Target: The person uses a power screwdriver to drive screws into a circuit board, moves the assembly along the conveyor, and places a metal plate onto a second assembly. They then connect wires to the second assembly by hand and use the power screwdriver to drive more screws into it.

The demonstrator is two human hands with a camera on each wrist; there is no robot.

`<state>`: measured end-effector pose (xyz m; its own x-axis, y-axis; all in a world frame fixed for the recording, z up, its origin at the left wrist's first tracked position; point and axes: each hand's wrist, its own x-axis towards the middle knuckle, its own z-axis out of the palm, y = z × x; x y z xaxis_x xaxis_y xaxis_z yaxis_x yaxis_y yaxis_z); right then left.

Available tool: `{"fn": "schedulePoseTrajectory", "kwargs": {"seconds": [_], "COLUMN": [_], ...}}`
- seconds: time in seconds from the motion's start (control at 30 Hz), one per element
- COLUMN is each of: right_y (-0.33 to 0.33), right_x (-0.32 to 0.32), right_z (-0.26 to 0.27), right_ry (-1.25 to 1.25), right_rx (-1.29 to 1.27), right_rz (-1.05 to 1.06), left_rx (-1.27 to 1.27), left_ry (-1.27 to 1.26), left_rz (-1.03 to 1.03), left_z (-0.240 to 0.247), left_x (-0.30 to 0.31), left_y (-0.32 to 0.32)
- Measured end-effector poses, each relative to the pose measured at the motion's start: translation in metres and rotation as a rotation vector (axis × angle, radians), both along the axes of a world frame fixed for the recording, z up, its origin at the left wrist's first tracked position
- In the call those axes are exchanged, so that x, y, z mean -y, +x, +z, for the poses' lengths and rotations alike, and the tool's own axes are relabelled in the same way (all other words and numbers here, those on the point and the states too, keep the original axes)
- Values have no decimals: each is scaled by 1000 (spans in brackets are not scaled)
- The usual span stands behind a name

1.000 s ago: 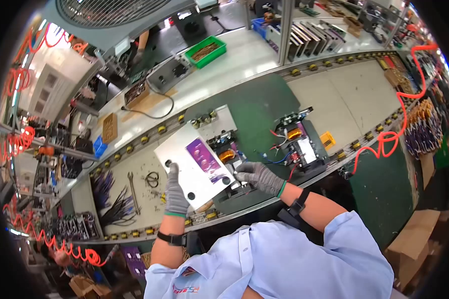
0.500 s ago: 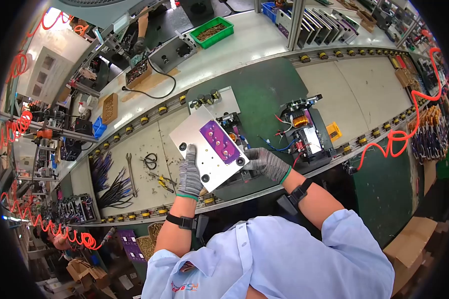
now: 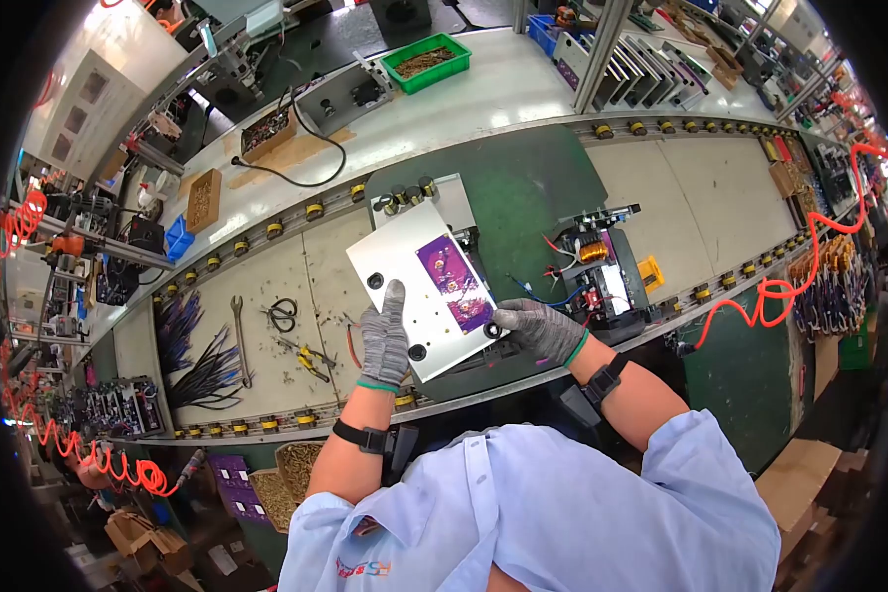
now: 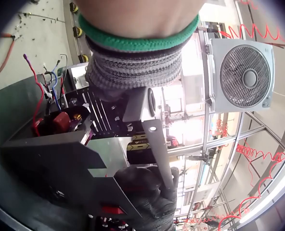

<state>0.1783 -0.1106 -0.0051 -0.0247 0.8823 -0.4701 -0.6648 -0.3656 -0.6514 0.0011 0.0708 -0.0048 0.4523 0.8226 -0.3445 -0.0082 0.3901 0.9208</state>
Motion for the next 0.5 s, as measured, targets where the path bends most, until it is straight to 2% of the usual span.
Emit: {"fn": "schedulePoseTrajectory", "kwargs": {"seconds": [0.1,0.13,0.17,0.27,0.3,0.37,0.4,0.43,0.5], "right_y": [1,2,4,14,18,21,26,24,14], "right_x": [-3,-8,-13,-29,-33,-39,-38,-42,-51], "right_z": [5,19,19,16,18,27,13,20,42], "right_ry": [25,-90,-98,104,97,43,90,81,-297], "right_rx": [-37,43,45,531,535,730,1005,1007,1772], "right_rz": [-46,-45,-44,150,148,349,383,384,759], "left_rx": [10,-31,-23,-67,-62,-176,-121,-115,-114], "left_ry": [28,67,92,164,160,110,115,109,177], "left_rz": [-67,-104,-148,-310,-313,-510,-646,-650,-837], "left_z": [-11,0,4,18,22,25,28,36,53], "left_x": [-14,-18,-25,-49,-58,-73,-80,-78,-67], "left_y": [1,3,4,2,1,-6,-14,-14,-11]}}
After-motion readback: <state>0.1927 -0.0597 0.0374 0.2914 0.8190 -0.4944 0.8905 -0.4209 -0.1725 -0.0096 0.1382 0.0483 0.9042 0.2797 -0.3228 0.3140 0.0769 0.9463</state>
